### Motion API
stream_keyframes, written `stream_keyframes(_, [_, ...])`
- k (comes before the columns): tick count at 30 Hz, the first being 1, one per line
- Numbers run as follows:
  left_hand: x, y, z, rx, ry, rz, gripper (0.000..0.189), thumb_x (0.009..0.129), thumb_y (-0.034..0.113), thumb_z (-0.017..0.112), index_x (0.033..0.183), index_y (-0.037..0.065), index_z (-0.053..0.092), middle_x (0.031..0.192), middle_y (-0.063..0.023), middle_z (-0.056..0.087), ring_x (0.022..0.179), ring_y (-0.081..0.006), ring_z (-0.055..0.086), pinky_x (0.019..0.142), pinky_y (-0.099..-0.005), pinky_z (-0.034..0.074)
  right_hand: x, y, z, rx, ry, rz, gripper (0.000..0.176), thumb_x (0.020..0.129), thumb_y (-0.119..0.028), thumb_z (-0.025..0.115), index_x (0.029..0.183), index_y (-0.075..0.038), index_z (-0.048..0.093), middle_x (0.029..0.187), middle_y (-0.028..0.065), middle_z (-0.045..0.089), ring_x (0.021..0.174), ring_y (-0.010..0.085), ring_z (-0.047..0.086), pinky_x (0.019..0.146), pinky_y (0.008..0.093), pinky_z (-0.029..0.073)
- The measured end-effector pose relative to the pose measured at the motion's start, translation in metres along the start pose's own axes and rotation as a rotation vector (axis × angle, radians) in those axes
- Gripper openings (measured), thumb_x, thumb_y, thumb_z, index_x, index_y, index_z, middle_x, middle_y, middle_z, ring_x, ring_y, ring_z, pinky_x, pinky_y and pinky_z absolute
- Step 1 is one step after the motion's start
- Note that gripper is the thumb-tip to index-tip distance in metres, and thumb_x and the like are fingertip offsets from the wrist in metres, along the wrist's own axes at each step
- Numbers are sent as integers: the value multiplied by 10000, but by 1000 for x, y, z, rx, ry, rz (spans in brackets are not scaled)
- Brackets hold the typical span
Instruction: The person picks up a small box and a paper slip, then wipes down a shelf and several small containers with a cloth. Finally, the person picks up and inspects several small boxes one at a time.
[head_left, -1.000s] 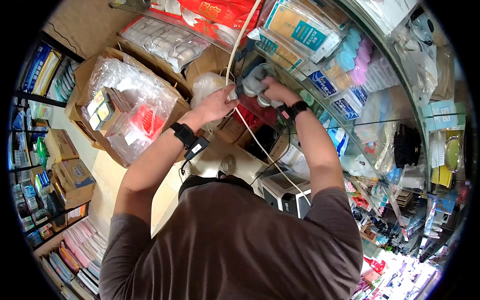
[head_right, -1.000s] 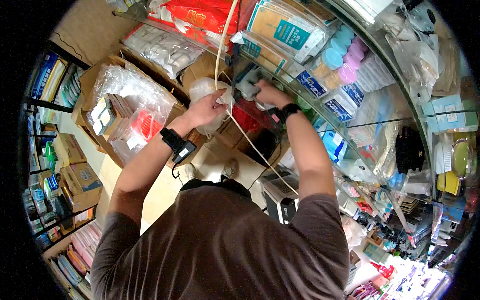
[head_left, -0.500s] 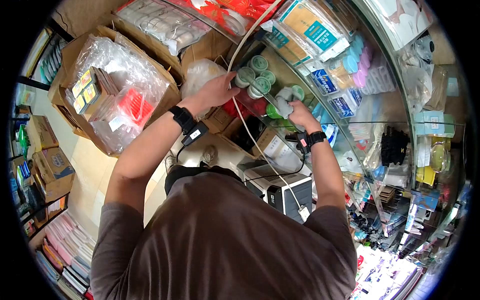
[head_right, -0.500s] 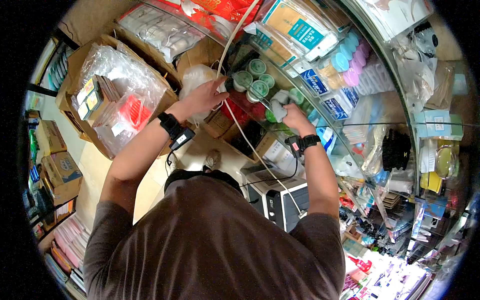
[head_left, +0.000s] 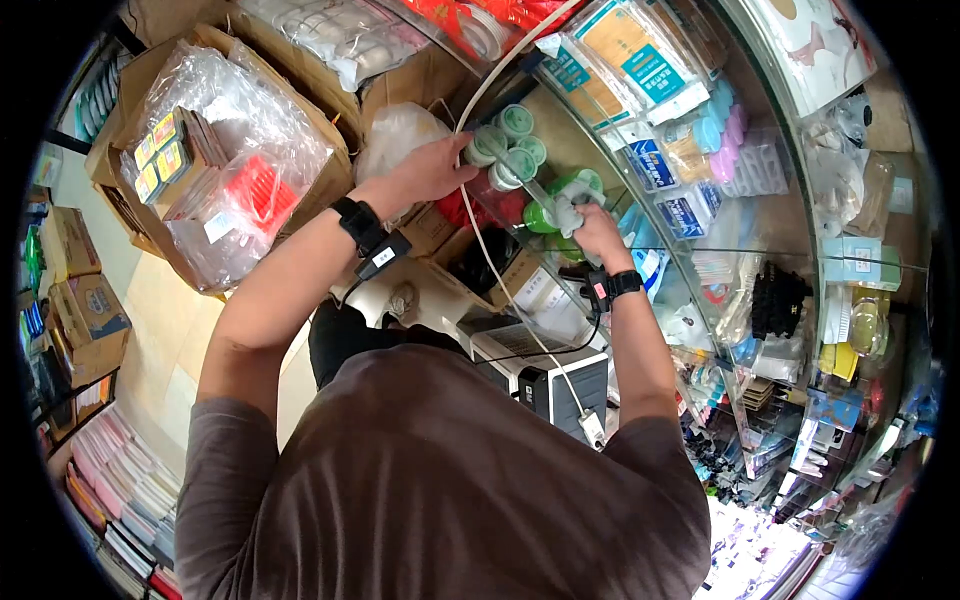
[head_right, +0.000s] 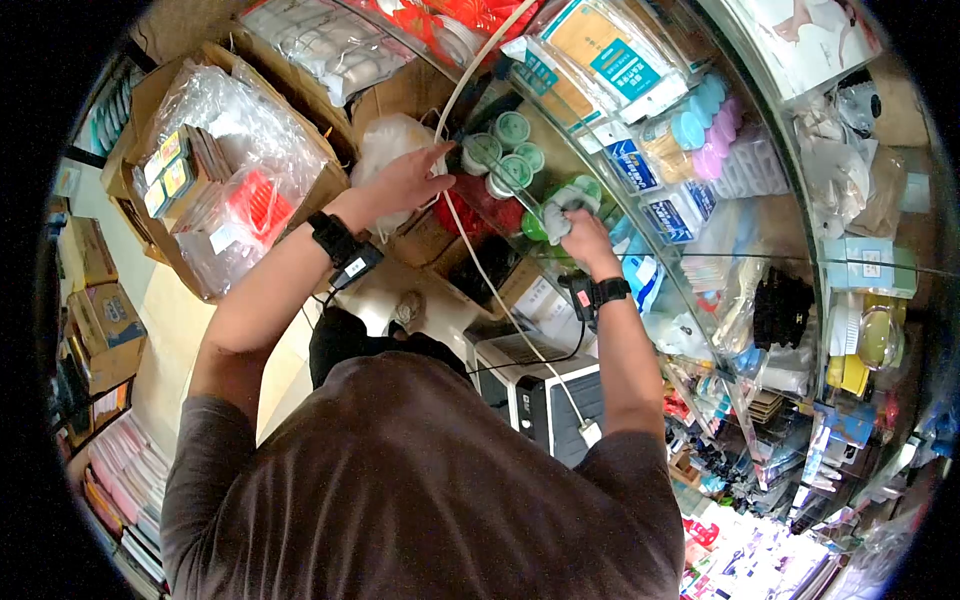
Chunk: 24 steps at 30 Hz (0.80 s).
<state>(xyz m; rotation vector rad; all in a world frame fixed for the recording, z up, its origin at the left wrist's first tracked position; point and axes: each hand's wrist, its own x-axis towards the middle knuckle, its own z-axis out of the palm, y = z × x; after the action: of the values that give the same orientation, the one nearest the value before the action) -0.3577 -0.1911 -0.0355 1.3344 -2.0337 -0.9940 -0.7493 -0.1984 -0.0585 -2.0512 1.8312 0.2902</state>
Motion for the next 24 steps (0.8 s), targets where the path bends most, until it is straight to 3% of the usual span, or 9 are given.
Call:
stream_keyframes(3, [-4, 7, -2, -9, -13, -52, 649, 968, 303, 660, 1511, 12, 455, 1053, -295, 703, 992, -411, 694, 880, -463, 525, 13, 14, 16, 78, 19, -38, 475, 860, -198, 640, 1316, -77, 692, 1340, 222, 644, 1288, 390, 583, 1106, 441, 456])
stream_keyframes(12, [2, 1, 4, -20, -36, -22, 679, 978, 324, 665, 1528, 3, 429, 1146, -289, 699, 1002, -381, 708, 896, -443, 533, 23, -4, 17, 184, 127, -117, 464, 820, -121, 647, 1275, -60, 709, 1349, 280, 614, 1283, 423, 576, 1111, 437, 451])
stream_keyframes(16, [9, -3, 8, -44, -68, -8, 683, 978, 315, 672, 1516, -29, 430, 1202, -293, 681, 1018, -355, 713, 905, -431, 534, 39, -9, 25, 221, 176, -139, 434, 808, -99, 661, 1236, -55, 724, 1296, 265, 644, 1247, 413, 599, 1074, 433, 471])
stream_keyframes(19, [9, 3, 2, -89, -103, -30, 672, 980, 309, 669, 1504, -41, 437, 1211, -293, 677, 1034, -355, 708, 909, -423, 532, 66, -1, 49, 220, 306, -215, 446, 746, 3, 615, 1179, 5, 719, 1190, 205, 688, 1147, 376, 638, 997, 379, 489])
stream_keyframes(24, [8, 4, -9, -115, -93, -15, 660, 978, 294, 664, 1490, -60, 444, 1194, -283, 679, 1036, -372, 697, 911, -417, 531, 79, -56, 13, 436, 123, -235, 458, 743, 29, 593, 1187, 18, 706, 1224, 186, 676, 1142, 352, 636, 995, 360, 480])
